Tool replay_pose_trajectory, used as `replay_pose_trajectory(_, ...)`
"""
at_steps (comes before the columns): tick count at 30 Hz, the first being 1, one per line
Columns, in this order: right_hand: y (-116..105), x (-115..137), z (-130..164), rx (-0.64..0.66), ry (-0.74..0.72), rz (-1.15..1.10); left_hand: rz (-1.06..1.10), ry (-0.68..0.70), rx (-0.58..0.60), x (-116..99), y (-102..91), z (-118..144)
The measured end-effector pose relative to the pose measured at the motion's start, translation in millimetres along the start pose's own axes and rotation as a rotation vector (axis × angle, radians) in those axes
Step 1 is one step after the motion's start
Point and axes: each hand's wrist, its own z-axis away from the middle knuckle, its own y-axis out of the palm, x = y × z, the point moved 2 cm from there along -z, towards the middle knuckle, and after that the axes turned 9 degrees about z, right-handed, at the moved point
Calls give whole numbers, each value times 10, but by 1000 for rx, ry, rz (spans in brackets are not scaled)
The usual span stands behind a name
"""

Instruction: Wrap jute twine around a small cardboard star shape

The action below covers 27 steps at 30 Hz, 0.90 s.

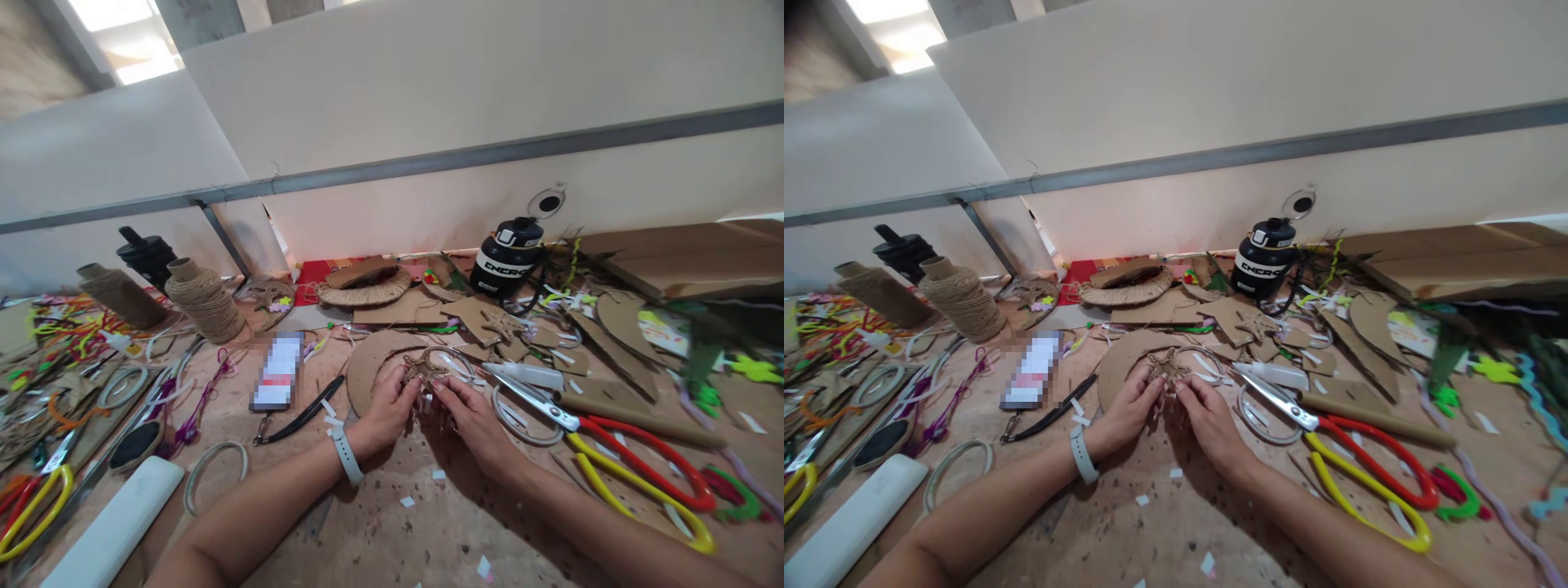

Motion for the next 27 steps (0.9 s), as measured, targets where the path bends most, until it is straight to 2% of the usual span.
replay_pose_trajectory(4, -6, 10, -8, 23, -53, 87, 31, -45, 37, 18, -27, 3)
replay_pose_trajectory(7, 0, 15, 3, -3, -90, 114, 153, -104, 48, 0, 15, 27)
replay_pose_trajectory(11, 17, 25, 29, -65, -103, 177, 327, -40, 26, -64, 105, 56)
replay_pose_trajectory(17, 6, 46, 42, -38, -127, 259, 294, -19, -9, -97, 86, 43)
replay_pose_trajectory(20, -61, 58, 38, -34, -176, 386, 250, -53, -36, -83, 25, 18)
replay_pose_trajectory(23, -147, 72, 5, -55, -332, 589, 207, -102, -32, -70, -11, -1)
replay_pose_trajectory(27, -234, 83, -62, -92, -695, 840, 190, -104, -20, -56, -26, -10)
